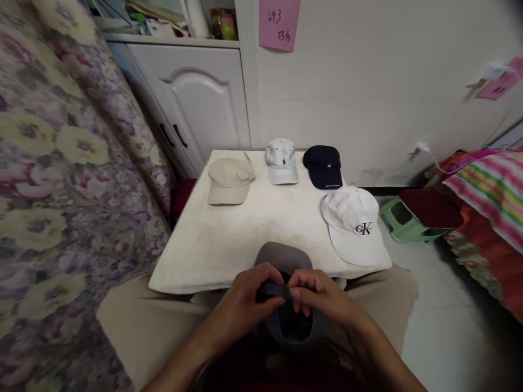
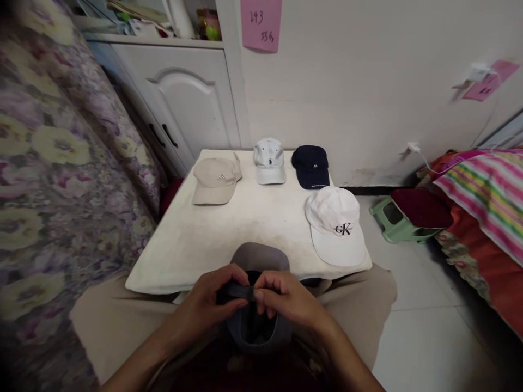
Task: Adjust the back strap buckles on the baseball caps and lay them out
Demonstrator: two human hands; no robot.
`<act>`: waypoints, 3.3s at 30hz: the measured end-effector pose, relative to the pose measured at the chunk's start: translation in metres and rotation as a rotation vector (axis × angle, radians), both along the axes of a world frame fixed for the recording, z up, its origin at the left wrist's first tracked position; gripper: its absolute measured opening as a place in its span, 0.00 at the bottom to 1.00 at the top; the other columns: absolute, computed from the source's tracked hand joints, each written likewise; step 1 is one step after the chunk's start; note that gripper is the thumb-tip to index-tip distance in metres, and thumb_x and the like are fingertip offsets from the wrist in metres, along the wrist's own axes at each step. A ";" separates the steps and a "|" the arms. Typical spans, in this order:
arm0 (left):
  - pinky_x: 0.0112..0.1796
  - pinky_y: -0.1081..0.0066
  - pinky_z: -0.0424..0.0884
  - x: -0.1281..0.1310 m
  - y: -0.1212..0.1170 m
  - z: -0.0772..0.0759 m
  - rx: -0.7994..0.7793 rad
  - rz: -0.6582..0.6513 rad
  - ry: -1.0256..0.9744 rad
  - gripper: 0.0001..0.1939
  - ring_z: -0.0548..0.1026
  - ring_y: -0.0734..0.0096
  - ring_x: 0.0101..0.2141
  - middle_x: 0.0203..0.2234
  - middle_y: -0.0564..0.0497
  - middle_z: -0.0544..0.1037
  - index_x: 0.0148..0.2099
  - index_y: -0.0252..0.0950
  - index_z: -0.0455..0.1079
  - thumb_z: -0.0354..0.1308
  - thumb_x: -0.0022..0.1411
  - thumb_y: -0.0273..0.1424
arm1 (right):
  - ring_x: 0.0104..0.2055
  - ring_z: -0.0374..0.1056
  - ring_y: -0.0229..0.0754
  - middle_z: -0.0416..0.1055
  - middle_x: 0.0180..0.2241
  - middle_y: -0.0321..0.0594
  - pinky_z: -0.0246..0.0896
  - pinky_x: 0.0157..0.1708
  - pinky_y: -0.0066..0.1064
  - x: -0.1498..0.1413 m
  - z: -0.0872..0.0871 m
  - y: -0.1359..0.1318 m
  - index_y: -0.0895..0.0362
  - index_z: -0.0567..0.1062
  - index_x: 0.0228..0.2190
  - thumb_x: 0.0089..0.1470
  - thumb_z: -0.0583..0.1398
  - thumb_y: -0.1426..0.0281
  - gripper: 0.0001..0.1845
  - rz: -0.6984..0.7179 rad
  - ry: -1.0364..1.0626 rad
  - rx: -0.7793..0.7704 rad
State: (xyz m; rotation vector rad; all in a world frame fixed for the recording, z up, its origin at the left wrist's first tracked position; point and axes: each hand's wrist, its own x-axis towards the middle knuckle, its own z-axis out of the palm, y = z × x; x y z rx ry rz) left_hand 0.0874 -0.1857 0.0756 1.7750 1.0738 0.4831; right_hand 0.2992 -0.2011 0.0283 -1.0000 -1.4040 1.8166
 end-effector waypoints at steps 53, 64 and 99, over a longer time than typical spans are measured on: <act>0.30 0.72 0.57 0.002 0.005 -0.014 -0.287 0.109 -0.193 0.10 0.63 0.73 0.27 0.24 0.55 0.68 0.30 0.36 0.65 0.60 0.57 0.36 | 0.36 0.67 0.41 0.74 0.34 0.35 0.59 0.36 0.32 -0.009 0.002 -0.004 0.51 0.80 0.39 0.47 0.67 0.75 0.15 -0.196 -0.220 0.359; 0.31 0.71 0.57 -0.002 0.005 -0.013 -0.267 0.056 -0.146 0.07 0.64 0.72 0.28 0.26 0.56 0.68 0.32 0.36 0.66 0.58 0.60 0.34 | 0.37 0.70 0.42 0.76 0.36 0.37 0.61 0.36 0.32 -0.008 -0.001 -0.004 0.51 0.79 0.41 0.52 0.67 0.71 0.12 -0.180 -0.243 0.458; 0.30 0.71 0.57 0.001 0.004 -0.011 -0.156 0.031 -0.072 0.09 0.62 0.72 0.29 0.26 0.56 0.67 0.31 0.36 0.63 0.55 0.63 0.34 | 0.25 0.58 0.33 0.65 0.23 0.31 0.51 0.25 0.25 -0.019 0.002 -0.002 0.58 0.72 0.31 0.50 0.63 0.71 0.05 -0.352 -0.079 0.104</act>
